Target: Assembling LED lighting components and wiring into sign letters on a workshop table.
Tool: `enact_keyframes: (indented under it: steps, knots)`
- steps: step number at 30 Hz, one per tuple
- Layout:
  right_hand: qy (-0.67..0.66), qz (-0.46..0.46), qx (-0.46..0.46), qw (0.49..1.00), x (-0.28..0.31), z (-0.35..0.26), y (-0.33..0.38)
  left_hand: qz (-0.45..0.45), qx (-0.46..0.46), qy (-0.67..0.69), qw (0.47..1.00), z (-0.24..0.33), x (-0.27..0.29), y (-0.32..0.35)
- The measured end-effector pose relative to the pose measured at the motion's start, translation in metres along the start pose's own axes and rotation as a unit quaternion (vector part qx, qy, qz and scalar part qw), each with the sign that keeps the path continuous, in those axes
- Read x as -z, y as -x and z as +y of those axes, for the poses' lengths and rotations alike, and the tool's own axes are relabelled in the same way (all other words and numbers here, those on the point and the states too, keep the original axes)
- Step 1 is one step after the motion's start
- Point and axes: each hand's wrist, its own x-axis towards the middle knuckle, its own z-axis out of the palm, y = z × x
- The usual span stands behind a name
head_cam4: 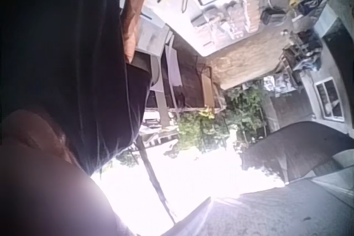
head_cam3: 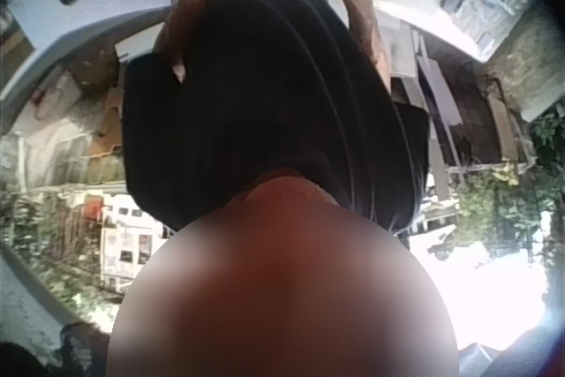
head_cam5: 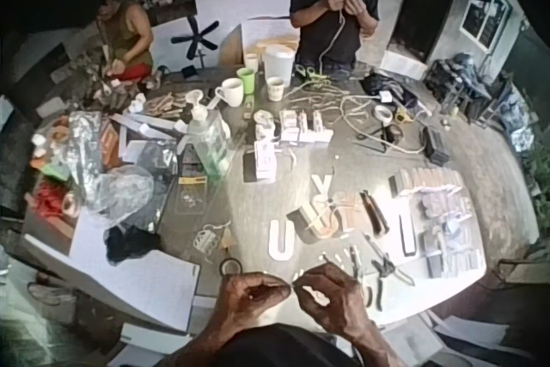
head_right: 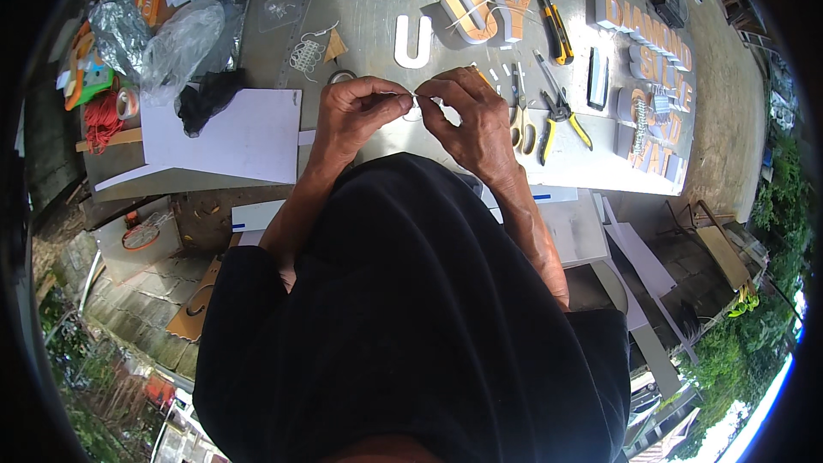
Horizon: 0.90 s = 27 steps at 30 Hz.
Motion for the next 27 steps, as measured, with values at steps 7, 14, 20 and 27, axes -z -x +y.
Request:
enact_keyframes:
  steps: [7, 14, 20, 27]
  knots:
    - [0.008, -0.003, 0.032, 0.999, 0.003, 0.000, 0.000, -0.007, 0.007, 0.008, 1.000, -0.004, -0.004, 0.002]
    - [0.029, 0.016, 0.030, 0.999, -0.001, -0.013, 0.005, -0.028, 0.004, -0.040, 0.999, 0.015, -0.006, 0.007]
    - [0.126, 0.179, -0.070, 0.973, 0.010, 0.015, 0.000, 0.018, -0.005, -0.015, 1.000, 0.016, -0.013, 0.012]
    - [0.147, 0.065, -0.111, 0.981, 0.041, 0.036, 0.002, -0.026, 0.113, 0.080, 0.990, 0.007, 0.005, 0.003]
